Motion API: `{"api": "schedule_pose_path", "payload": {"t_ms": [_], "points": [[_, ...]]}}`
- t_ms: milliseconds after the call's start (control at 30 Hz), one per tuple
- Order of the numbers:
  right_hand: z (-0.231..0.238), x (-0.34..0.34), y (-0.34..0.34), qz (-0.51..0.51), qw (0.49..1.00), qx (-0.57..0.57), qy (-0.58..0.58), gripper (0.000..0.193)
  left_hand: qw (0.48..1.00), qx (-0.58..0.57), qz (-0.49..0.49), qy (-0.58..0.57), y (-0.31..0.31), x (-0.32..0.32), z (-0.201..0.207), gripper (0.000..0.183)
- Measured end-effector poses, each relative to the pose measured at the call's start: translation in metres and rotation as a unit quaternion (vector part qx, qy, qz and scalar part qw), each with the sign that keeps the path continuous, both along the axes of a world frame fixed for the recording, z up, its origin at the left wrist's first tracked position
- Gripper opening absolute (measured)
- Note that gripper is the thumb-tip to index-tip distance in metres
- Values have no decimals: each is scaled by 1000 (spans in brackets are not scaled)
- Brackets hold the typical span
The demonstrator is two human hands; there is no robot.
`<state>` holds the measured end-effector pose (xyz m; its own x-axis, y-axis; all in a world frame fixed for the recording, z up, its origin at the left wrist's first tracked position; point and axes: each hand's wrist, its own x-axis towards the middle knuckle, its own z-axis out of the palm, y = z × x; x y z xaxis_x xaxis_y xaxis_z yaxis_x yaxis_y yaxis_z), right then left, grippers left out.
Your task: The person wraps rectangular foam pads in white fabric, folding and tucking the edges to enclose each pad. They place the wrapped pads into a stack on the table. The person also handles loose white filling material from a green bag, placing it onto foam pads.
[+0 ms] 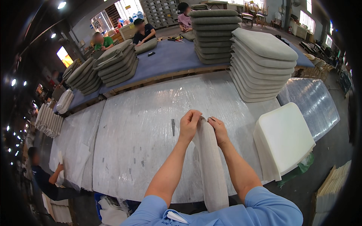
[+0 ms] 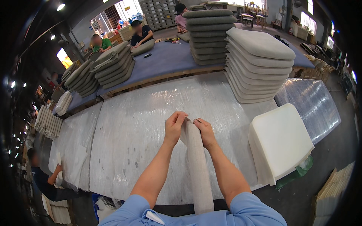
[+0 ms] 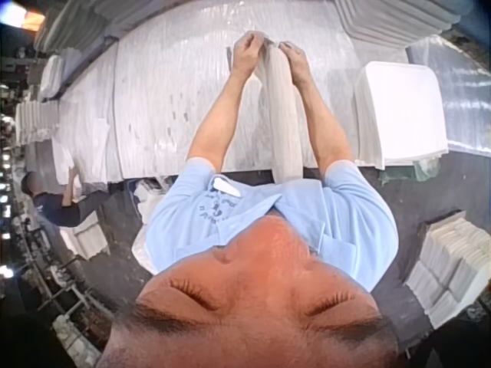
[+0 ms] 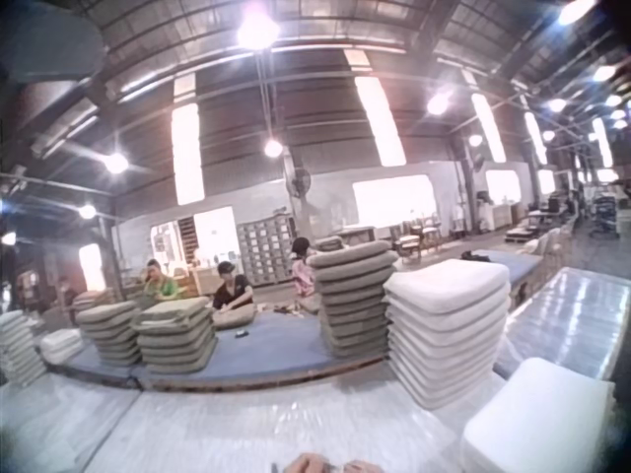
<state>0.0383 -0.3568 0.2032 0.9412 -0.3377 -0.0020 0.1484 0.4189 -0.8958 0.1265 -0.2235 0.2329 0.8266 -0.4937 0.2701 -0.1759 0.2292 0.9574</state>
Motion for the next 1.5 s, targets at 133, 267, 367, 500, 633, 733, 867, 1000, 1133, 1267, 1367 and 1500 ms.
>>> {"api": "schedule_pose_path", "payload": {"t_ms": [133, 267, 367, 500, 633, 733, 867, 1000, 1133, 1267, 1367, 1500], "points": [[3, -3, 2, -18, 1000, 5, 5, 25, 1000, 2, 27, 3, -21, 1, 14, 21], [9, -3, 12, -34, 999, 11, 13, 25, 988, 79, 115, -65, -34, 12, 21, 33], [6, -4, 12, -56, 998, -4, 35, 26, 975, 105, 147, -128, -44, 16, 21, 41], [-4, -8, 1, -78, 996, -27, 43, 27, 971, 135, 137, -145, -58, 18, 15, 43], [9, 0, 14, -93, 993, -29, 62, 27, 954, 137, 182, -193, -57, 38, 2, 47], [3, -4, -1, -94, 993, -61, 44, 26, 972, 131, 151, -121, -68, 36, 3, 50], [13, -2, 0, -136, 975, -174, -26, 20, 990, 141, 9, 13, -31, 40, -2, 60], [11, -2, -22, -280, 897, -333, -82, 15, 967, 98, -149, 184, -17, 5, 2, 76], [15, 9, -16, -213, 949, -232, -24, 22, 973, 132, -147, 119, -2, -11, 6, 78], [31, 30, -14, -160, 968, -194, 14, 36, 979, 155, -121, 62, 1, -20, 5, 73], [45, 42, -20, -132, 914, -375, 82, 47, 976, 162, -122, 79, 0, -23, 4, 67], [50, 62, -17, -123, 880, -449, 96, 46, 978, 155, -99, 97, -7, -21, 4, 59]]}}
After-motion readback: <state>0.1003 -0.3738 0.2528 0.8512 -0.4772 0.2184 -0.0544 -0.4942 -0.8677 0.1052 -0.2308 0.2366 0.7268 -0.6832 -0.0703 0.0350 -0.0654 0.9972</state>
